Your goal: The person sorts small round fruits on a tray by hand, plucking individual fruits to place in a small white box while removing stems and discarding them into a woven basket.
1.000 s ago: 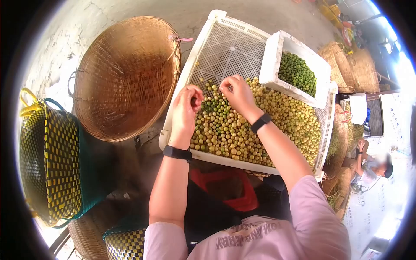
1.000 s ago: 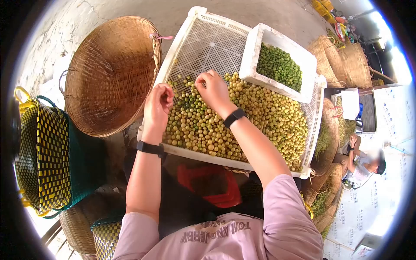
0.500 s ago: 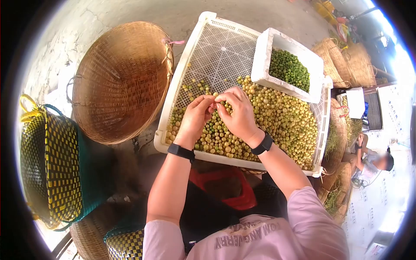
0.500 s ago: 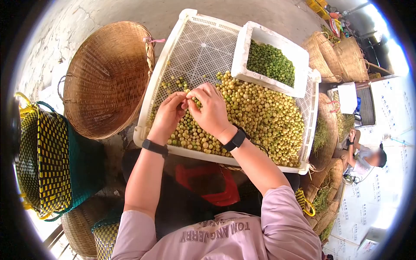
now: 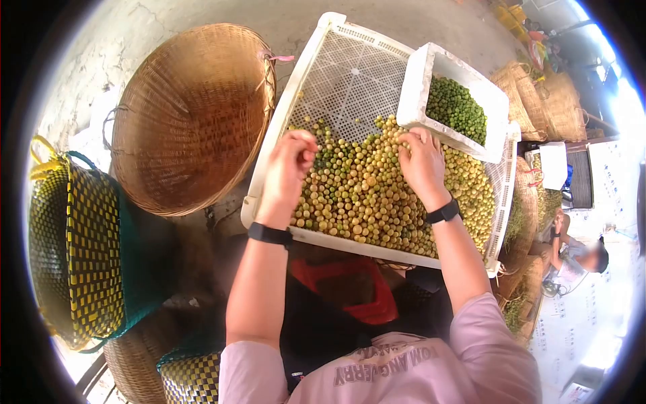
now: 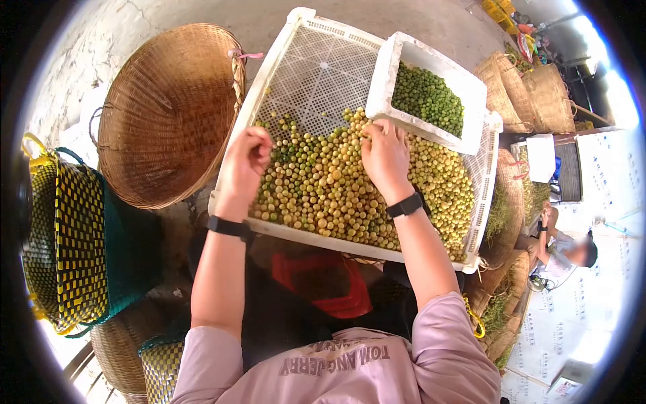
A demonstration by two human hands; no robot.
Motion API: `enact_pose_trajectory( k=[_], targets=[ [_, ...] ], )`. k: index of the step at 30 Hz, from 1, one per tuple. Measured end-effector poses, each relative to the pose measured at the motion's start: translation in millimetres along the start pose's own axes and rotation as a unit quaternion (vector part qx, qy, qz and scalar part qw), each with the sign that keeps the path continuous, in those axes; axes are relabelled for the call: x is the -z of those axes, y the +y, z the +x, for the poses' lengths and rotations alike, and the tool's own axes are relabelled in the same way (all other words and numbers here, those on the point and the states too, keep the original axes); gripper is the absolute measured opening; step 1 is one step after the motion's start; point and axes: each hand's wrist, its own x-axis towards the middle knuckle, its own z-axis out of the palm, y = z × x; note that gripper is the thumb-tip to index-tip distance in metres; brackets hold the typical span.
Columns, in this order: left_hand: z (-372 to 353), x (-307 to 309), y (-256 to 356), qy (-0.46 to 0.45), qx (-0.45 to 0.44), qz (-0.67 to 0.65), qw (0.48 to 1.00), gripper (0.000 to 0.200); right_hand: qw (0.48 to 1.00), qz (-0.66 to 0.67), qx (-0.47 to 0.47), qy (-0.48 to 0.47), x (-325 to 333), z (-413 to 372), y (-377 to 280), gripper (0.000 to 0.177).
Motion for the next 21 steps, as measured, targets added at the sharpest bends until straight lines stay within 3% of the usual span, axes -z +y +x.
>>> enact_pose_trajectory(
  k=[2,3,5,8,13,15,16,17,19,21],
  targets=[
    [2.9,12.5,5.2,0.011,-0.042,-0.105,0.994,0.013,0.990,-0.074,0.103,0.062,-12.2,10.8,4.2,0.006],
    [2.8,14.7,9.0,0.029,-0.044,-0.110,0.992,0.013,0.990,-0.075,0.103,0.061,-19.2,16.9,-4.2,0.006],
    [2.7,16.9,11.2,0.044,-0.052,-0.101,0.993,0.014,0.990,0.106,0.083,-0.045,-41.6,29.4,-37.0,0.008],
    [1.5,18.7,11.0,0.044,-0.069,-0.076,0.994,0.015,0.985,0.134,-0.001,-0.107,-81.1,46.0,-54.1,0.017],
    [3.3,13.7,13.8,0.089,-0.046,-0.070,0.993,0.020,0.985,0.109,-0.009,-0.133,-110.5,53.2,-56.3,0.025],
    [4.6,13.6,13.2,0.087,-0.030,-0.039,0.995,0.019,0.956,0.242,-0.037,-0.164,-105.0,53.9,-55.5,0.025],
    [5.8,14.6,11.5,0.090,-0.008,-0.012,0.996,0.017,0.943,0.295,-0.040,-0.146,-99.2,51.6,-57.1,0.013],
    [4.8,13.0,8.5,0.092,-0.009,-0.014,0.996,0.017,0.943,0.294,-0.038,-0.148,-92.1,48.8,-58.0,0.013],
    [1.0,2.1,5.0,0.102,0.042,0.120,0.987,0.015,0.848,0.481,-0.099,-0.197,-75.4,40.9,-61.1,0.008],
    [4.6,5.1,-8.0,0.072,0.037,0.141,0.987,0.015,0.847,0.495,-0.076,-0.178,-57.5,29.6,-68.3,0.010]
  ],
)
